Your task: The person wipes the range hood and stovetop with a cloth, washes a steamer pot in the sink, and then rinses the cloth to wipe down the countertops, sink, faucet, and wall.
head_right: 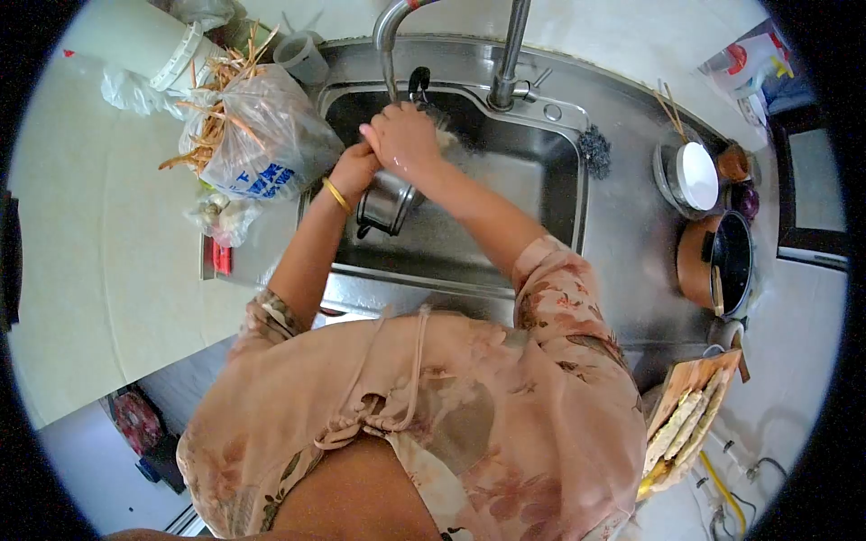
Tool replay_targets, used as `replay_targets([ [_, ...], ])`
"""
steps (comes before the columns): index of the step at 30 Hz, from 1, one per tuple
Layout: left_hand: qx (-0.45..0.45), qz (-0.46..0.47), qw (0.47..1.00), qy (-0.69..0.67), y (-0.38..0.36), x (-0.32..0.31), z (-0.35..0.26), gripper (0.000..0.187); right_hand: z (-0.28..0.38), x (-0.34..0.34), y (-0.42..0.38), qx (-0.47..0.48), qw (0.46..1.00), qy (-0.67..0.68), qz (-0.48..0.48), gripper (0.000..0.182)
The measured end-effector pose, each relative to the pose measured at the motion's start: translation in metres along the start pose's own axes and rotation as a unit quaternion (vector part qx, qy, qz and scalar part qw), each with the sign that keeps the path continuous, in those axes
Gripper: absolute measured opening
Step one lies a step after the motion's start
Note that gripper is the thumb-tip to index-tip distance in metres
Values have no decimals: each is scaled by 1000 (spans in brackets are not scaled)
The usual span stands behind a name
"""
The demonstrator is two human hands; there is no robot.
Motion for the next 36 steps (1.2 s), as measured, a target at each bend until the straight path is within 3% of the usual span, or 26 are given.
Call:
replay_targets([
  [2, -4, -84, 996, 0, -10, -3, -8, 15, -5, -1, -6, 76, 988, 84, -102, 31],
  [3, -19, -105, 991, 80, -21, -9, -21, 14, -12, -6, 1, 40, 995, 76, -43, 30],
  [5, -33, -125, 991, 46, -26, -9, 0, 17, -29, -19, 24, -33, 995, 59, 74, 27],
  [7, -60, -144, 987, 29, -29, -7, 8, 23, -35, -24, 34, -29, 995, 76, 64, 26],
  [10, -69, -143, 979, 128, -33, -4, 3, 25, -26, -20, 13, -30, 997, 77, 10, 21],
  [13, -84, -131, 987, 28, -43, -11, 19, 24, -8, -7, -30, -25, 996, 74, -41, 19],
  [16, -46, -112, 990, 74, -62, -20, 18, 23, -25, -13, -30, -174, 980, 55, -81, 23],
  [17, -75, -126, 989, 24, -63, -24, 21, 23, -38, -19, -17, -237, 970, 36, -52, 36],
  [20, -74, -134, 985, -78, -63, -26, 17, 20, -59, -26, 15, -313, 938, 108, 103, 49],
  [21, -39, -103, 992, -60, -65, -20, 27, 23, -65, -37, 21, -287, 932, 162, 153, 57],
  [23, 31, -42, 998, -25, -64, -8, 31, 32, -55, -31, 16, -255, 948, 141, 128, 52],
  [24, 47, -79, 987, -129, -58, -9, 34, 38, -48, -29, 12, -239, 955, 130, 114, 49],
  [25, 65, -117, 964, -232, -52, -24, -1, 45, -33, -29, 5, -270, 946, 97, 152, 42],
  [26, 84, -154, 927, -332, -48, -31, -18, 52, -11, -20, -13, -177, 981, 56, 59, 37],
  [28, 91, -88, 877, -463, -25, -9, -17, 66, 21, -12, -40, -140, 989, 25, 42, 30],
  [29, 37, -7, 881, -471, -16, -2, -28, 67, 27, -10, -51, -106, 993, 39, 31, 28],
  [30, 52, -75, 894, -438, -5, 5, -19, 56, 32, -10, -64, -76, 996, 54, 19, 27],
  [32, 139, -50, 910, -388, -4, 9, -7, 33, 30, -7, -77, -8, 997, 76, 32, 24],
  [34, 151, -28, 917, -369, -10, 7, -7, 22, 17, 3, -82, 69, 990, 89, 79, 24],
  [36, 154, -33, 921, -357, -12, 6, -6, 15, -7, 17, -79, 98, 989, 108, 8, 23],
])
Point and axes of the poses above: each hand's wrist, its own y-axis towards the middle knuckle, its own x-axis out of the back of the hand, z = x × y, the point moved 3 cm from there along y, towards the middle knuckle, and after that the axes turned 13 degrees about -x, right-handed, at the moved point
